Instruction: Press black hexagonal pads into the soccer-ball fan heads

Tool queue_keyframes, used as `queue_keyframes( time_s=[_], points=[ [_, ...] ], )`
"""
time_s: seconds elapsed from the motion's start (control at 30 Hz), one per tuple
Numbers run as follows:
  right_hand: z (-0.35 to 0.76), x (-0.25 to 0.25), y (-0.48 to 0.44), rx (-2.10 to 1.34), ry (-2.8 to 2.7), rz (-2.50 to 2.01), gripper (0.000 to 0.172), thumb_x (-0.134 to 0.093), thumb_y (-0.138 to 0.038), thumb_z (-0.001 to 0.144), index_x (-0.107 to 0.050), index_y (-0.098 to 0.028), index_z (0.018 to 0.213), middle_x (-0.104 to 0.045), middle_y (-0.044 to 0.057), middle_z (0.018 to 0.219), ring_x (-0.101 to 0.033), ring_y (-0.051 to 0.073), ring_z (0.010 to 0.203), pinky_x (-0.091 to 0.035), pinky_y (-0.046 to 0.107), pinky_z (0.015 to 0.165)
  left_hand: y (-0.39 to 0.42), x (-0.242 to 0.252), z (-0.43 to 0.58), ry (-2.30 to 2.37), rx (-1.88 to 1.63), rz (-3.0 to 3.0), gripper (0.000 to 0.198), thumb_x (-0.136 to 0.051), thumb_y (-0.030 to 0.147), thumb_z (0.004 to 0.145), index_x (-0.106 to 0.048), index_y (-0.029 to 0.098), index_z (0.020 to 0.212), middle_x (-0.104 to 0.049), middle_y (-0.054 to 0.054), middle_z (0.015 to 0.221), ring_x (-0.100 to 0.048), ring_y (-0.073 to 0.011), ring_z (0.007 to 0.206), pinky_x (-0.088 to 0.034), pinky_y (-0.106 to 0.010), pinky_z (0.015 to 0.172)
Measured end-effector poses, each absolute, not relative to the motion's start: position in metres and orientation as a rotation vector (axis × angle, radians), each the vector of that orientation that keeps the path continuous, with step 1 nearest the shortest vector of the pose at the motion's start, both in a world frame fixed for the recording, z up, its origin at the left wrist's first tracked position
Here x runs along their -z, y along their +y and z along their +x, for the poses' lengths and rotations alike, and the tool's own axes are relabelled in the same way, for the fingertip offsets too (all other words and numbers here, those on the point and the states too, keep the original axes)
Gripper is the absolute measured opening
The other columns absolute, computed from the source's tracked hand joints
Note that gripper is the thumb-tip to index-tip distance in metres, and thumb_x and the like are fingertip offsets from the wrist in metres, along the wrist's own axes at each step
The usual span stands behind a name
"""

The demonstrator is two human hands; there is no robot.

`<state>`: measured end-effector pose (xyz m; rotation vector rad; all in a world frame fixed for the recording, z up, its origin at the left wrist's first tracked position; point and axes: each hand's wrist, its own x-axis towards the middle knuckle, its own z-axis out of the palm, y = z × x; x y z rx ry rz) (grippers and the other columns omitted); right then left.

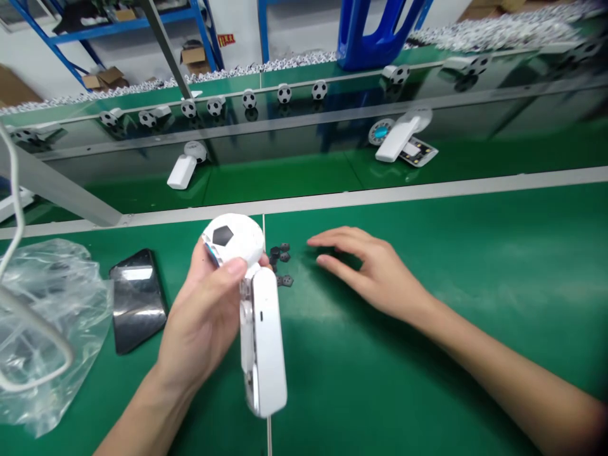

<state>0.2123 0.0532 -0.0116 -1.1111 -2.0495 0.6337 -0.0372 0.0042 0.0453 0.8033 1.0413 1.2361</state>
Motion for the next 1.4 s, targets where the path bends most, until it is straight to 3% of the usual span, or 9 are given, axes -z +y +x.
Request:
queue_keyframes(
  time_s=[0.1, 0.27, 0.4, 0.5, 0.7, 0.83, 0.97, 1.2, 1.4],
  points=[
    [0.203, 0.022, 0.054, -0.558, -2.256, -0.945, 0.023, -0.069, -0.02, 0.109, -0.079, -0.019, 0.13, -0.082, 0.01, 0.13, -0.073, 0.028, 0.122, -0.06, 0.047, 0.107, 0.009, -0.047, -0.038, 1.121, -1.276, 0.868, 0.049, -0.083, 0.053, 0.095, -0.071, 0.021, 0.13, -0.08, -0.008, 0.106, -0.078, -0.0208, 0.079, -0.061, -0.023, 0.058],
    [0.185, 0.028, 0.045, -0.344, -2.46, -0.849, 0.021, -0.064, -0.025, 0.113, -0.082, -0.017, 0.119, -0.083, 0.011, 0.117, -0.07, 0.03, 0.108, -0.06, 0.045, 0.093, 0.003, -0.042, -0.029, 1.242, -1.17, 0.981, 0.055, -0.08, 0.066, 0.095, -0.069, 0.021, 0.125, -0.08, -0.008, 0.088, -0.077, -0.0218, 0.069, -0.048, -0.02, 0.044],
    [0.182, 0.027, 0.039, -0.123, -2.515, -0.871, 0.031, -0.054, -0.019, 0.114, -0.081, -0.008, 0.104, -0.076, 0.016, 0.093, -0.064, 0.029, 0.084, -0.054, 0.042, 0.073, -0.001, -0.035, -0.026, 1.235, -1.255, 1.131, 0.053, -0.085, 0.057, 0.093, -0.068, 0.027, 0.132, -0.078, -0.005, 0.113, -0.075, -0.0209, 0.089, -0.062, -0.027, 0.07],
    [0.18, 0.029, 0.036, -0.015, -2.521, -0.858, 0.035, -0.051, -0.017, 0.114, -0.079, -0.008, 0.095, -0.072, 0.015, 0.084, -0.059, 0.027, 0.073, -0.05, 0.041, 0.064, 0.001, -0.029, -0.028, 1.234, -1.28, 1.305, 0.056, -0.083, 0.051, 0.097, -0.062, 0.035, 0.146, -0.074, -0.001, 0.114, -0.071, -0.0193, 0.091, -0.063, -0.03, 0.082],
    [0.187, 0.027, 0.035, -0.07, -2.449, -0.787, 0.03, -0.051, -0.014, 0.114, -0.077, -0.008, 0.128, -0.077, 0.012, 0.093, -0.07, 0.024, 0.08, -0.06, 0.036, 0.068, 0.005, -0.021, -0.03, 1.216, -1.211, 1.237, 0.056, -0.079, 0.053, 0.099, -0.056, 0.039, 0.148, -0.068, 0.0, 0.109, -0.064, -0.0182, 0.081, -0.058, -0.03, 0.074],
    [0.208, 0.002, 0.031, -0.038, -2.292, -0.729, 0.023, -0.064, -0.01, 0.109, -0.078, -0.018, 0.124, -0.085, 0.012, 0.11, -0.08, 0.025, 0.099, -0.067, 0.04, 0.086, 0.006, -0.022, -0.025, 1.166, -1.133, 1.029, 0.06, -0.079, 0.055, 0.098, -0.054, 0.041, 0.15, -0.069, 0.0, 0.109, -0.061, -0.0162, 0.074, -0.05, -0.026, 0.061],
    [0.222, -0.029, 0.017, -0.148, -2.15, -0.744, 0.038, -0.073, -0.011, 0.104, -0.079, -0.035, 0.133, -0.086, 0.005, 0.125, -0.083, 0.027, 0.11, -0.069, 0.042, 0.098, 0.002, -0.023, -0.021, 1.124, -1.152, 1.01, 0.054, -0.082, 0.05, 0.097, -0.059, 0.038, 0.145, -0.069, 0.0, 0.107, -0.064, -0.0195, 0.087, -0.053, -0.028, 0.075],
    [0.216, -0.037, -0.005, -0.088, -2.139, -0.763, 0.05, -0.088, -0.009, 0.092, -0.08, -0.041, 0.131, -0.087, -0.002, 0.1, -0.084, 0.024, 0.09, -0.072, 0.041, 0.094, -0.006, -0.018, -0.024, 0.991, -1.048, 1.12, 0.049, -0.074, 0.05, 0.102, -0.059, 0.041, 0.148, -0.065, 0.0, 0.112, -0.059, -0.0186, 0.084, -0.054, -0.032, 0.082],
    [0.216, -0.038, 0.004, -0.076, -2.198, -0.575, 0.029, -0.073, -0.011, 0.103, -0.082, -0.03, 0.124, -0.089, 0.001, 0.108, -0.082, 0.02, 0.091, -0.067, 0.037, 0.082, -0.009, -0.019, -0.024, 0.965, -1.041, 1.164, 0.047, -0.073, 0.049, 0.104, -0.059, 0.043, 0.149, -0.066, 0.001, 0.11, -0.06, -0.0169, 0.082, -0.055, -0.03, 0.08]
  ],
)
